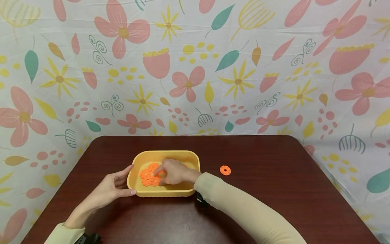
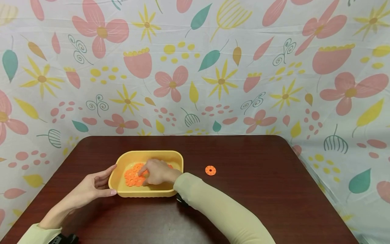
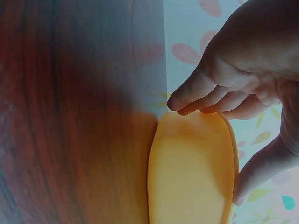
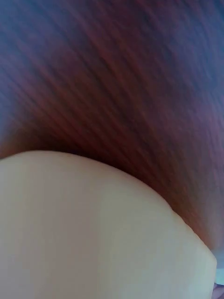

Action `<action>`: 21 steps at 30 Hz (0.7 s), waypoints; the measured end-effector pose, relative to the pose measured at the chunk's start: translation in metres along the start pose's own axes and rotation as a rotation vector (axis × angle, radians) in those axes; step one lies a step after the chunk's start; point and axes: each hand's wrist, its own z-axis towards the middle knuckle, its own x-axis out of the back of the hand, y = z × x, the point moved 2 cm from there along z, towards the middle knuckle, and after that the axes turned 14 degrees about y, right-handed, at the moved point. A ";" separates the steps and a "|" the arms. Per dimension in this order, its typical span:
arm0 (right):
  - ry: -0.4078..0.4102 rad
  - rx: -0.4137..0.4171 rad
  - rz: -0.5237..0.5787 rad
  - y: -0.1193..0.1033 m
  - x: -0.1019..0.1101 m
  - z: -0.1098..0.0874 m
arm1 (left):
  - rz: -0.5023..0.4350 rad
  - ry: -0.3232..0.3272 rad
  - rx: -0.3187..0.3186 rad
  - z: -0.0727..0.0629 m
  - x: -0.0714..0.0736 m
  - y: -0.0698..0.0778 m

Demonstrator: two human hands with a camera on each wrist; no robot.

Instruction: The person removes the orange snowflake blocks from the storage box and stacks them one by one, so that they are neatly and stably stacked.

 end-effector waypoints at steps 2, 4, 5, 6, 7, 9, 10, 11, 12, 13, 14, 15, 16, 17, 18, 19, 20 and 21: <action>-0.001 -0.008 0.013 0.002 0.002 -0.002 | 0.004 0.005 0.001 0.000 0.000 0.000; -0.002 -0.017 0.028 0.004 0.004 -0.003 | 0.005 0.007 0.004 0.000 0.000 0.001; -0.002 -0.019 0.035 0.005 0.005 -0.003 | 0.007 0.008 0.005 0.000 0.000 0.001; -0.004 -0.024 0.045 0.006 0.005 -0.003 | 0.008 0.008 0.006 0.000 0.000 0.001; -0.004 -0.030 0.052 0.007 0.006 -0.003 | 0.008 0.009 0.006 0.000 0.000 0.001; -0.006 -0.032 0.062 0.007 0.006 -0.003 | 0.004 0.008 0.006 0.000 0.000 0.001; -0.008 -0.033 0.065 0.008 0.006 -0.003 | 0.001 0.006 0.004 0.000 0.000 0.001; -0.010 -0.032 0.068 0.007 0.006 -0.003 | -0.001 0.005 0.002 0.000 0.000 0.001; -0.012 -0.034 0.071 0.008 0.005 -0.002 | -0.004 0.004 0.002 0.000 0.000 0.000; -0.015 -0.034 0.072 0.008 0.005 -0.002 | -0.008 0.003 0.002 -0.001 0.000 0.000; -0.017 -0.034 0.073 0.008 0.004 -0.002 | -0.010 0.001 0.002 -0.001 0.000 -0.001; -0.017 -0.034 0.073 0.008 0.004 -0.002 | -0.011 0.001 0.001 -0.001 0.000 -0.001; -0.016 -0.038 0.075 0.009 0.003 -0.002 | -0.011 0.002 0.000 -0.001 0.000 -0.001; -0.015 -0.041 0.077 0.009 0.003 -0.002 | -0.010 0.003 -0.001 -0.001 0.000 -0.001; -0.014 -0.046 0.079 0.009 0.003 -0.002 | -0.010 0.005 -0.001 -0.001 0.000 -0.001; -0.012 -0.050 0.080 0.009 0.003 -0.001 | -0.009 0.006 -0.002 -0.001 0.000 0.000; -0.009 -0.053 0.079 0.009 0.003 -0.001 | -0.007 0.007 -0.003 -0.001 0.000 0.000; -0.006 -0.055 0.079 0.009 0.003 -0.001 | -0.007 0.008 -0.003 -0.001 0.000 0.000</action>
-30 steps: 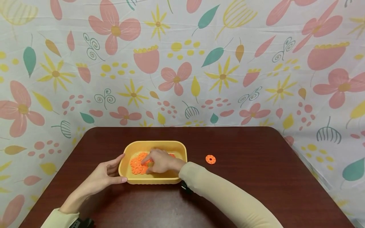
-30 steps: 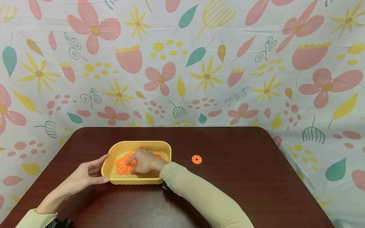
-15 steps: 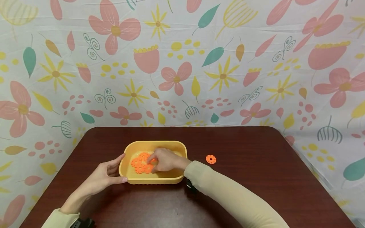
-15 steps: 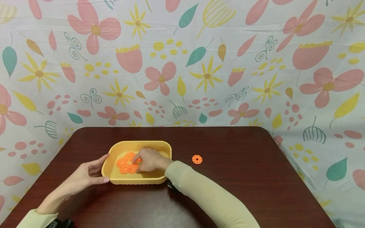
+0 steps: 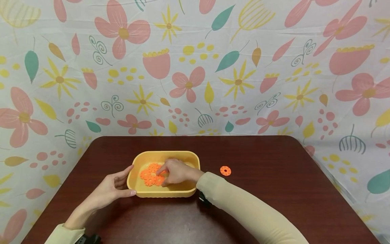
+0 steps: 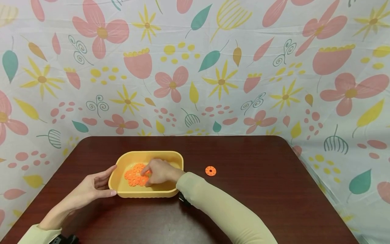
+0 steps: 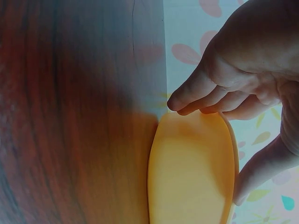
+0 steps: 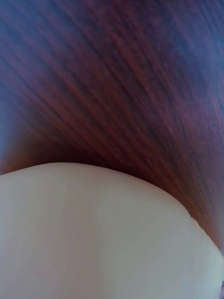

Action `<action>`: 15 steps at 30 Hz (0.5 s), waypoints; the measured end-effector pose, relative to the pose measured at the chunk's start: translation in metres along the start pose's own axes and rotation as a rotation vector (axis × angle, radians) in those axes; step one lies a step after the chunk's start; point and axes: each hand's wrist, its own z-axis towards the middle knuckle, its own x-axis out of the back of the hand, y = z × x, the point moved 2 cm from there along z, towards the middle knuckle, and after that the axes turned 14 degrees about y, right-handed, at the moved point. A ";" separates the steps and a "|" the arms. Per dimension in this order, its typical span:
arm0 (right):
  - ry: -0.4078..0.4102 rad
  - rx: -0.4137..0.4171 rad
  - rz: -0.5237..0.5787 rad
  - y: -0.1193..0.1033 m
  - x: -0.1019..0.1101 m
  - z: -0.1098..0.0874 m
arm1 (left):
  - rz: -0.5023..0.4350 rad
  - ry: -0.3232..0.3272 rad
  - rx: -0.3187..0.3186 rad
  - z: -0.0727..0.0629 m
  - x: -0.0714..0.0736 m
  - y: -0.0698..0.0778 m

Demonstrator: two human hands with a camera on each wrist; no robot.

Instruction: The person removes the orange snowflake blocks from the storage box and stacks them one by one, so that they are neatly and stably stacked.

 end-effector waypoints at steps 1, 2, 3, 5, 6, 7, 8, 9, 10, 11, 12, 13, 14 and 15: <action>0.002 -0.003 0.000 0.000 0.000 0.000 | 0.002 0.002 -0.001 0.000 0.000 0.000; 0.005 -0.001 0.001 0.000 0.001 0.000 | 0.002 0.002 -0.002 0.000 0.000 0.000; 0.009 0.002 0.003 0.000 0.001 0.001 | 0.001 0.003 -0.002 0.000 0.000 0.000; 0.015 0.012 0.014 0.000 0.001 0.001 | 0.001 0.003 -0.002 0.000 0.000 0.000; 0.019 0.017 0.023 0.000 0.001 0.001 | -0.002 0.002 -0.002 0.000 0.000 0.000; 0.023 0.023 0.033 0.000 0.001 0.001 | 0.000 0.003 -0.002 0.000 0.000 0.000; 0.026 0.026 0.046 0.000 0.001 0.002 | -0.001 0.002 0.000 0.000 0.000 0.000; 0.027 0.029 0.062 0.000 0.001 0.002 | 0.001 0.002 0.001 0.000 0.000 -0.001; 0.027 0.029 0.077 0.000 0.001 0.001 | 0.003 0.002 0.002 0.000 0.000 -0.001; 0.027 0.030 0.093 0.000 0.001 0.001 | 0.004 0.001 0.004 0.000 0.000 -0.001; 0.028 0.030 0.106 0.000 0.001 0.001 | 0.006 0.002 0.006 0.000 0.000 -0.001; 0.028 0.029 0.118 0.000 0.001 0.001 | 0.007 0.002 0.007 0.000 0.000 -0.001; 0.027 0.027 0.128 0.000 0.001 0.001 | 0.006 0.003 0.008 0.000 0.001 -0.001; 0.026 0.028 0.137 0.000 0.000 0.001 | 0.005 0.003 0.007 0.000 0.001 -0.001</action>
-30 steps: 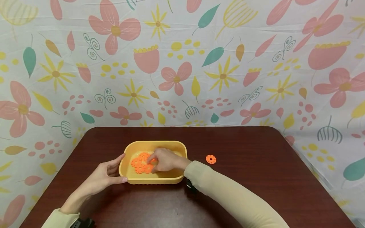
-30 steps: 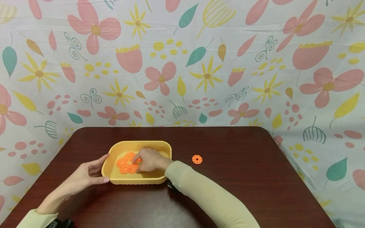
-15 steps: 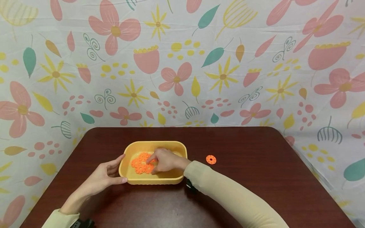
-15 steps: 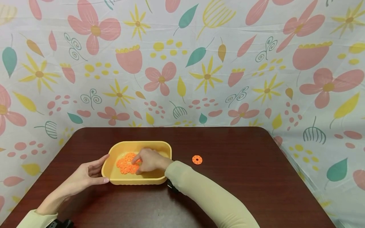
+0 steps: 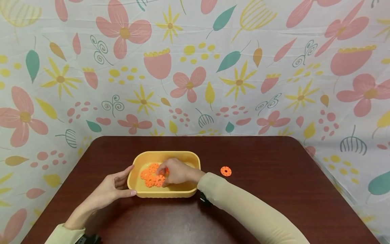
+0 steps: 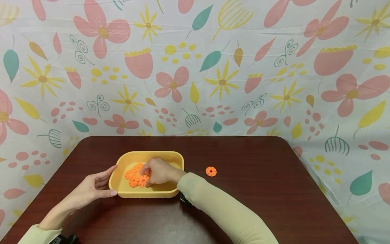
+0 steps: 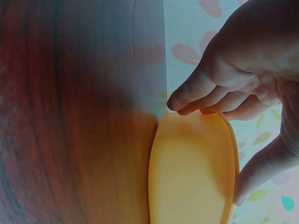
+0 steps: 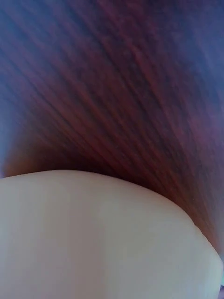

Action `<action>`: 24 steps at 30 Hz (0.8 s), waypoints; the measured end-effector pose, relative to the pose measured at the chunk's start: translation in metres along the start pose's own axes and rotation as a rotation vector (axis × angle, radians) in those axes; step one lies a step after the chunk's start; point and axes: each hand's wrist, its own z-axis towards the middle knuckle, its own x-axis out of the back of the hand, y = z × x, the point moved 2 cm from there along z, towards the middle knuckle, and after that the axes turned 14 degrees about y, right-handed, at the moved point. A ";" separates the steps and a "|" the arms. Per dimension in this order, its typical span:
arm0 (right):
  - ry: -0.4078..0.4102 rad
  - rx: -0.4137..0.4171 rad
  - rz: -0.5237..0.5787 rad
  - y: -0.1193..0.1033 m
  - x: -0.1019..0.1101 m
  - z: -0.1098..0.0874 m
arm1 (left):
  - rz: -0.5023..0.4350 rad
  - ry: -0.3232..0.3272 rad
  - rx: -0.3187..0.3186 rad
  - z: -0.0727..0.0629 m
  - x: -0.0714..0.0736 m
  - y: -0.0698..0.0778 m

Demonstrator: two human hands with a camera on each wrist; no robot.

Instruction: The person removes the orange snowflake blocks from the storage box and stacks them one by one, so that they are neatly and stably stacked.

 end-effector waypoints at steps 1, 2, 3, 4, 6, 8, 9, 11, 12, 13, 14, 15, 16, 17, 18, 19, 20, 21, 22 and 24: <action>-0.001 0.001 0.006 0.000 0.000 0.000 | -0.001 0.000 0.000 0.000 0.000 0.000; -0.002 0.003 0.011 0.000 0.000 0.000 | -0.001 0.001 -0.001 0.000 0.000 0.000; -0.006 0.004 0.011 0.000 0.000 -0.001 | -0.001 0.001 -0.002 0.000 0.000 0.000; -0.010 0.007 0.011 0.000 0.000 -0.001 | 0.000 0.002 -0.004 0.000 0.000 0.000; -0.025 0.016 0.008 0.000 -0.001 -0.001 | 0.007 0.004 -0.005 0.000 0.000 0.001; -0.042 0.028 0.005 0.001 -0.001 -0.001 | 0.014 0.005 -0.005 0.000 0.000 0.001; -0.050 0.031 0.005 0.001 -0.001 -0.001 | 0.016 0.006 -0.004 -0.001 0.000 0.001; -0.066 0.040 0.009 0.001 -0.001 -0.001 | 0.020 0.006 -0.002 -0.001 0.000 0.002; -0.072 0.044 0.012 0.001 -0.001 -0.001 | 0.023 0.007 -0.002 -0.001 0.000 0.002; -0.078 0.046 0.019 0.001 -0.001 -0.001 | 0.022 0.007 -0.001 -0.001 0.000 0.002; -0.082 0.050 0.019 0.002 -0.001 -0.001 | 0.019 0.006 0.001 -0.001 0.000 0.002; -0.085 0.053 0.023 0.001 0.000 0.000 | 0.017 0.004 0.002 -0.001 0.000 0.001; -0.087 0.059 0.025 0.002 0.000 0.000 | 0.015 0.003 0.003 -0.001 0.000 0.001; -0.088 0.062 0.029 0.002 -0.001 0.000 | 0.013 0.002 0.003 -0.001 0.000 0.001; -0.089 0.067 0.029 0.002 -0.001 0.000 | 0.011 0.002 0.003 -0.001 0.000 0.001; -0.089 0.069 0.031 0.002 -0.001 0.000 | 0.008 0.000 0.004 -0.001 0.000 0.000; -0.088 0.070 0.034 0.003 -0.001 0.000 | 0.006 -0.001 0.003 -0.001 0.000 0.000; -0.087 0.069 0.039 0.003 -0.001 0.000 | 0.007 0.000 0.002 -0.001 0.000 0.000; -0.084 0.068 0.044 0.003 -0.001 0.000 | 0.008 0.000 0.001 -0.001 0.000 0.000; -0.078 0.057 0.059 0.003 0.000 0.000 | 0.010 0.002 0.000 0.000 0.000 0.000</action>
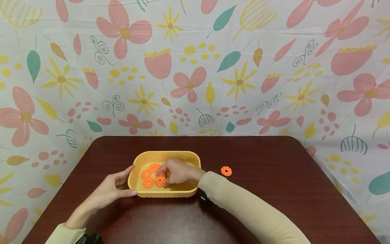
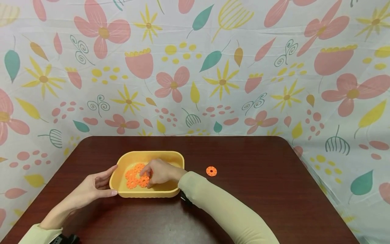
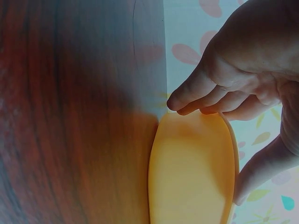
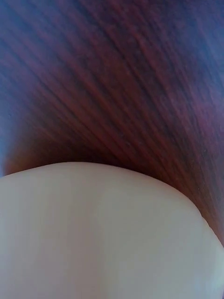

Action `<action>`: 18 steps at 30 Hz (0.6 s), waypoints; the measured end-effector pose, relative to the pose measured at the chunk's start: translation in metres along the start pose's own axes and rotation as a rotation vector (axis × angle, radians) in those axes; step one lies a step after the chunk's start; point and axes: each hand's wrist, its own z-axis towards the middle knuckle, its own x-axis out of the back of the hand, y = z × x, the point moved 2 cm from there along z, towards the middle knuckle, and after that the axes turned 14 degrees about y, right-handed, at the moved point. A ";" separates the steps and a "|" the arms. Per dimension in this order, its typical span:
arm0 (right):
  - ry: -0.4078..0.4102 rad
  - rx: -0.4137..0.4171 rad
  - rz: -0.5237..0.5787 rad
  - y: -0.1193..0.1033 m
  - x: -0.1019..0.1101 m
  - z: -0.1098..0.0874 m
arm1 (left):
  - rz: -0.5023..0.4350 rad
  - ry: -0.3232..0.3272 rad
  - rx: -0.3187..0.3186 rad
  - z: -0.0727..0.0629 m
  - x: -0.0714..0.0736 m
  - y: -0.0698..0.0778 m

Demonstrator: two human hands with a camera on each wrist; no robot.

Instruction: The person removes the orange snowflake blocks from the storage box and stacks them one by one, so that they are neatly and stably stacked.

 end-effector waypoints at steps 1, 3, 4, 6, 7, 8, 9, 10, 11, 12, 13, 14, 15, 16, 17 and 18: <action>0.004 -0.007 0.010 0.000 0.001 0.000 | 0.000 0.000 0.001 0.000 0.000 0.000; 0.013 -0.019 0.022 -0.001 0.003 0.000 | -0.003 0.000 0.007 0.000 0.000 0.000; 0.017 -0.023 0.027 -0.001 0.004 0.000 | -0.005 0.000 0.010 0.001 0.000 0.000; 0.025 -0.027 0.032 -0.001 0.006 -0.001 | -0.006 0.000 0.016 0.001 0.000 0.001; 0.030 -0.031 0.038 -0.001 0.007 -0.001 | -0.006 0.000 0.018 0.001 0.000 0.001; 0.035 -0.034 0.047 -0.001 0.008 -0.001 | -0.006 0.000 0.019 0.001 0.000 0.001; 0.041 -0.036 0.060 0.000 0.009 -0.002 | -0.004 0.001 0.019 0.001 0.000 0.001; 0.047 -0.040 0.079 0.001 0.010 -0.002 | -0.002 0.002 0.019 0.001 0.000 0.001; 0.055 -0.048 0.098 0.001 0.011 -0.003 | -0.001 0.002 0.017 0.001 0.000 0.001; 0.062 -0.059 0.122 0.001 0.013 -0.004 | -0.001 0.002 0.015 0.001 0.000 0.001; 0.071 -0.067 0.145 0.001 0.014 -0.004 | -0.002 0.003 0.015 0.001 0.000 0.001; 0.079 -0.075 0.167 0.001 0.015 -0.005 | -0.003 0.003 0.013 0.000 0.000 0.001; 0.086 -0.081 0.186 0.001 0.017 -0.006 | -0.004 0.004 0.011 0.000 0.000 0.000; 0.092 -0.089 0.204 0.001 0.018 -0.008 | -0.005 0.004 0.010 0.000 0.000 0.000; 0.098 -0.095 0.214 0.000 0.020 -0.009 | -0.006 0.005 0.007 0.000 0.000 0.000; 0.105 -0.100 0.226 0.000 0.022 -0.010 | -0.006 0.005 0.004 -0.001 0.000 0.000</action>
